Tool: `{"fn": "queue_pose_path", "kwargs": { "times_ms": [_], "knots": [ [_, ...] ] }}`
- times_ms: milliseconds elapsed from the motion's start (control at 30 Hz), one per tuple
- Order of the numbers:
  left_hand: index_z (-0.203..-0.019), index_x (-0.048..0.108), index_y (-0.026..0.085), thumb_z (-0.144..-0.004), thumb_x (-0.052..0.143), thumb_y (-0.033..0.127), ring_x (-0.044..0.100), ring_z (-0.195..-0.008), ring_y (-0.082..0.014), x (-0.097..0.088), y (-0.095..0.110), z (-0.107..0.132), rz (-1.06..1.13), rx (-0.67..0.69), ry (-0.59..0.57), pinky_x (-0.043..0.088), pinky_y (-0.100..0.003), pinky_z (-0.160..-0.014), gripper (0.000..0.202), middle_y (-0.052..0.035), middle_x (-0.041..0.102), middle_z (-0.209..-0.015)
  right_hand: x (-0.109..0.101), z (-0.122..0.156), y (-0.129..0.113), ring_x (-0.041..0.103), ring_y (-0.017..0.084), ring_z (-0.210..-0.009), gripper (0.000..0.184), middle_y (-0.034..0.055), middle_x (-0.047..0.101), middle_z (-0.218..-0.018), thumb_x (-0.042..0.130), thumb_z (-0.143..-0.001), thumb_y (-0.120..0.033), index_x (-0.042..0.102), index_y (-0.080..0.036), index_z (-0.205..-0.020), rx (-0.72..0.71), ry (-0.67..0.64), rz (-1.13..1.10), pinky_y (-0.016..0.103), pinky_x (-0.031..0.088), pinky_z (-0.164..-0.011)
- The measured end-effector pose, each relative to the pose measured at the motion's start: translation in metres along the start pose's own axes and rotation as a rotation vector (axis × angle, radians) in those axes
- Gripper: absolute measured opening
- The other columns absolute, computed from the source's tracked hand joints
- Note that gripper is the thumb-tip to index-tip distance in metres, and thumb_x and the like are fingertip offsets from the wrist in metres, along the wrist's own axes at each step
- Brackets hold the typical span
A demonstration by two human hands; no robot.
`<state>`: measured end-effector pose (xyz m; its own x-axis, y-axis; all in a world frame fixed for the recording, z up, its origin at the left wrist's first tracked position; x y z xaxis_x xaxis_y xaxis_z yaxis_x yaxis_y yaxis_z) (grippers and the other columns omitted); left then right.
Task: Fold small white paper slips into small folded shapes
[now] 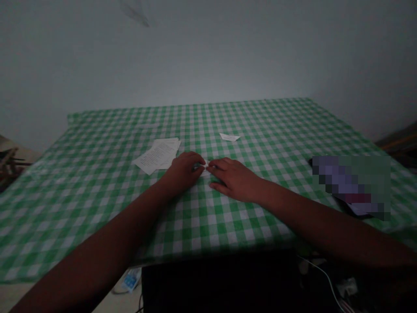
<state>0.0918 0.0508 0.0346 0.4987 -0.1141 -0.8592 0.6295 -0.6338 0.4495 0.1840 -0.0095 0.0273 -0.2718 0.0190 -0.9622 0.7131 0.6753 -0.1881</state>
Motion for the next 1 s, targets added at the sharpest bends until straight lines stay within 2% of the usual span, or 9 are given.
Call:
{"fn": "queue_pose_path", "kwargs": {
  "times_ms": [133,300,467,700,867,1000],
  "knots": [
    [-0.098,0.067,0.02,-0.087,0.057,0.02,0.061,-0.107,-0.0231,0.0,-0.001,-0.001,0.01,0.003,0.008,0.048,-0.044,-0.098,0.015,-0.0058,0.068,-0.108,-0.002,0.001,-0.003,0.049,0.03,-0.126,0.05,0.0175,0.054,-0.14,0.048,-0.099,-0.039,0.052,-0.01,-0.139,-0.033,0.02,0.005,0.047,0.042,-0.106],
    [-0.099,0.066,0.019,-0.087,0.056,0.02,0.06,-0.107,-0.0233,0.002,-0.002,-0.001,0.011,0.01,-0.013,0.048,-0.044,-0.098,0.016,-0.0068,0.066,-0.109,-0.002,0.001,-0.003,0.049,0.031,-0.125,0.051,0.0174,0.054,-0.14,0.047,-0.099,-0.039,0.053,-0.009,-0.138,0.017,0.023,0.038,0.047,0.043,-0.105],
    [-0.104,0.065,0.019,-0.088,0.053,0.021,0.059,-0.11,-0.0232,0.004,-0.004,-0.001,0.026,0.023,-0.073,0.046,-0.044,-0.102,0.02,-0.0084,0.064,-0.113,0.0,0.001,-0.004,0.047,0.031,-0.127,0.054,0.0168,0.051,-0.143,0.046,-0.099,-0.04,0.049,-0.008,-0.141,0.073,0.022,0.055,0.047,0.042,-0.106],
    [-0.118,0.058,0.02,-0.088,0.051,0.022,0.057,-0.116,-0.0244,0.005,-0.009,0.002,0.029,0.005,-0.204,0.045,-0.044,-0.104,0.031,-0.0091,0.061,-0.124,-0.005,-0.002,-0.01,0.048,0.032,-0.124,0.05,0.017,0.053,-0.14,0.047,-0.098,-0.04,0.053,-0.008,-0.136,0.142,0.036,0.112,0.048,0.043,-0.103],
    [-0.126,0.057,0.02,-0.087,0.05,0.018,0.055,-0.119,-0.0236,0.001,-0.004,0.006,0.045,0.055,-0.284,0.043,-0.042,-0.106,0.04,-0.0088,0.059,-0.128,-0.004,-0.002,-0.007,0.049,0.031,-0.126,0.048,0.0171,0.053,-0.141,0.048,-0.098,-0.039,0.055,-0.009,-0.135,0.142,0.024,0.084,0.047,0.042,-0.104],
    [-0.13,0.058,0.022,-0.087,0.053,0.02,0.058,-0.112,-0.0227,-0.002,0.008,0.009,0.07,0.113,-0.314,0.046,-0.04,-0.1,0.043,-0.0077,0.061,-0.121,-0.006,-0.003,0.003,0.05,0.03,-0.126,0.044,0.0183,0.055,-0.139,0.048,-0.097,-0.033,0.057,-0.007,-0.132,0.136,0.044,0.013,0.044,0.041,-0.105]
  ]
}}
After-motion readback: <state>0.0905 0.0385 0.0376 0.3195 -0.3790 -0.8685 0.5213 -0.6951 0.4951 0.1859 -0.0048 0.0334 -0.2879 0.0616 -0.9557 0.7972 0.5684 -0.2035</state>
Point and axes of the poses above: each hand's wrist, its own z-axis away from the middle knuckle, its own x-axis out of the palm, y = z × x, the point moved 10 cm from there along -z, towards the middle knuckle
